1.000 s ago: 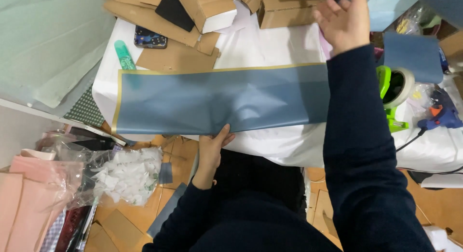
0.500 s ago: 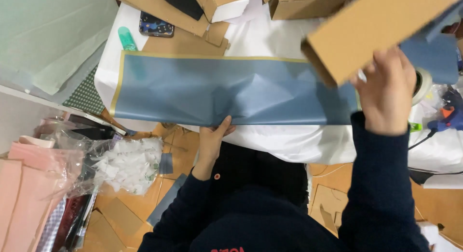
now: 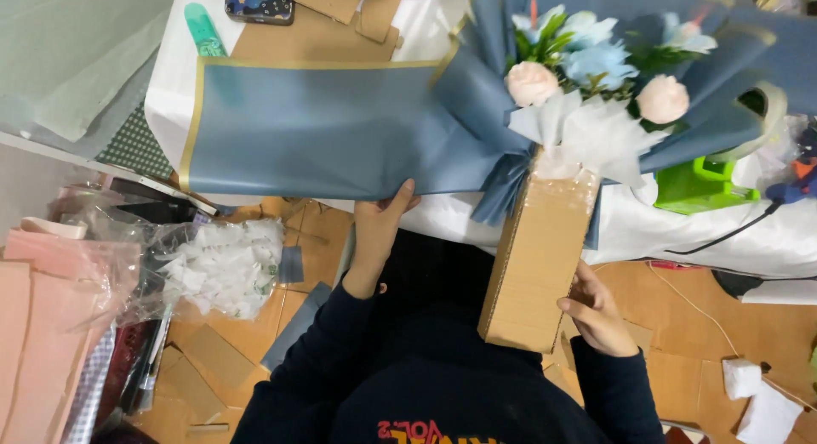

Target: The person wraps a flower bouquet with blue and gold wrapping paper. They fold the paper around the bouquet, adjust the edges, and smooth the surface to create a neat presentation.

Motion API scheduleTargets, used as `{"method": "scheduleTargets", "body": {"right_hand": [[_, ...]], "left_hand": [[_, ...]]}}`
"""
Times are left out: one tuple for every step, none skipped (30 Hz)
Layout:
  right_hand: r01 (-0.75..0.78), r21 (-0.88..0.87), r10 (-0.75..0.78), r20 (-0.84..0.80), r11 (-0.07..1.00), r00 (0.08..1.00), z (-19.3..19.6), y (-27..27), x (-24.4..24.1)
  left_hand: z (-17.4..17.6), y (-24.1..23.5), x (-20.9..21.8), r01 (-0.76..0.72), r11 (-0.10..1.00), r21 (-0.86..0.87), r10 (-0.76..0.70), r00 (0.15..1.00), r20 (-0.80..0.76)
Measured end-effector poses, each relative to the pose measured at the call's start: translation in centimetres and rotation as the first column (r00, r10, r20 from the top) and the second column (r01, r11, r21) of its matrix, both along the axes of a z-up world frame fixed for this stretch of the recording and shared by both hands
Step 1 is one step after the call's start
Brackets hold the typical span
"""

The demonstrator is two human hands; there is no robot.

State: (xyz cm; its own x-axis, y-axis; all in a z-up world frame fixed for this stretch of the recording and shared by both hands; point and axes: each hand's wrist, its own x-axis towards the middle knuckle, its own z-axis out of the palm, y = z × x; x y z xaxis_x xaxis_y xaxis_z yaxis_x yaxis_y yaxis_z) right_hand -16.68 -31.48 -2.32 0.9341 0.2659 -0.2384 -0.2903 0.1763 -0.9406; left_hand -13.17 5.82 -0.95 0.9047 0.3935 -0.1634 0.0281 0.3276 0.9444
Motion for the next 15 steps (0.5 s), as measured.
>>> {"method": "scheduleTargets", "body": {"right_hand": [[-0.027, -0.016, 0.027, -0.029, 1.0, 0.999, 0.1, 0.0, 0.1], [-0.032, -0.017, 0.031, -0.03, 0.999, 0.999, -0.2, -0.4, 0.3], [-0.041, -0.037, 0.04, -0.028, 0.998, 0.999, -0.4, -0.9, 0.6], [-0.048, -0.056, 0.046, -0.029, 0.997, 0.998, -0.7, -1.3, 0.7], [-0.05, -0.057, 0.048, -0.033, 0.997, 0.998, -0.6, -1.4, 0.6], [-0.043, -0.073, 0.042, -0.026, 0.996, 0.999, -0.6, -1.3, 0.7], [-0.037, -0.089, 0.035, -0.019, 0.995, 0.999, -0.5, -1.3, 0.8], [-0.038, -0.09, 0.036, -0.02, 0.995, 0.999, -0.4, -1.1, 0.8], [-0.041, -0.129, 0.037, -0.03, 0.991, 0.999, -0.3, -0.9, 0.7], [-0.045, -0.167, 0.039, -0.039, 0.985, 0.998, -0.2, -0.6, 0.7], [-0.046, -0.167, 0.04, -0.039, 0.985, 0.998, -0.5, -0.6, 0.6], [-0.033, -0.205, 0.021, -0.059, 0.978, 0.998, -0.8, -0.6, 0.5], [-0.021, -0.242, 0.002, -0.077, 0.97, 0.997, -1.1, -0.5, 0.4], [-0.023, -0.243, 0.004, -0.078, 0.97, 0.997, 0.3, 0.5, 0.4], [-0.015, -0.274, -0.014, -0.104, 0.962, 0.994, 1.7, 1.6, 0.3]], "left_hand": [[-0.2, 0.1, 0.0, 0.017, 1.0, 0.018, -0.017, 1.0, 0.007], [-0.9, 0.1, 0.0, 0.012, 1.0, 0.017, -0.012, 1.0, 0.006], [-1.5, 0.1, 0.0, 0.02, 1.0, 0.017, -0.02, 1.0, 0.011], [-2.1, 0.0, 0.0, 0.03, 0.999, 0.016, -0.03, 0.999, 0.012], [-2.1, 0.0, -0.3, 0.029, 0.999, 0.015, -0.029, 1.0, 0.008], [-2.1, 0.1, -0.3, 0.034, 0.999, -0.009, -0.034, 0.999, 0.012], [-2.0, 0.2, -0.2, 0.04, 0.999, -0.033, -0.039, 0.999, 0.017], [-2.2, 0.2, -0.2, 0.039, 0.999, -0.035, -0.038, 0.999, 0.016], [-2.5, 0.2, -0.2, 0.04, 0.998, -0.045, -0.039, 0.999, 0.013], [-2.7, 0.3, -0.2, 0.041, 0.998, -0.054, -0.041, 0.999, 0.01], [-2.5, 0.3, -0.2, 0.04, 0.998, -0.054, -0.039, 0.999, 0.01], [-2.3, 0.3, -0.2, 0.042, 0.998, -0.047, -0.042, 0.999, 0.013], [-2.0, 0.4, -0.3, 0.045, 0.998, -0.04, -0.044, 0.999, 0.015], [-1.1, 0.4, -0.2, 0.042, 0.998, -0.041, -0.042, 0.999, 0.015], [-0.2, 0.3, -0.1, 0.012, 0.991, -0.131, -0.017, 0.999, -0.033]]}}
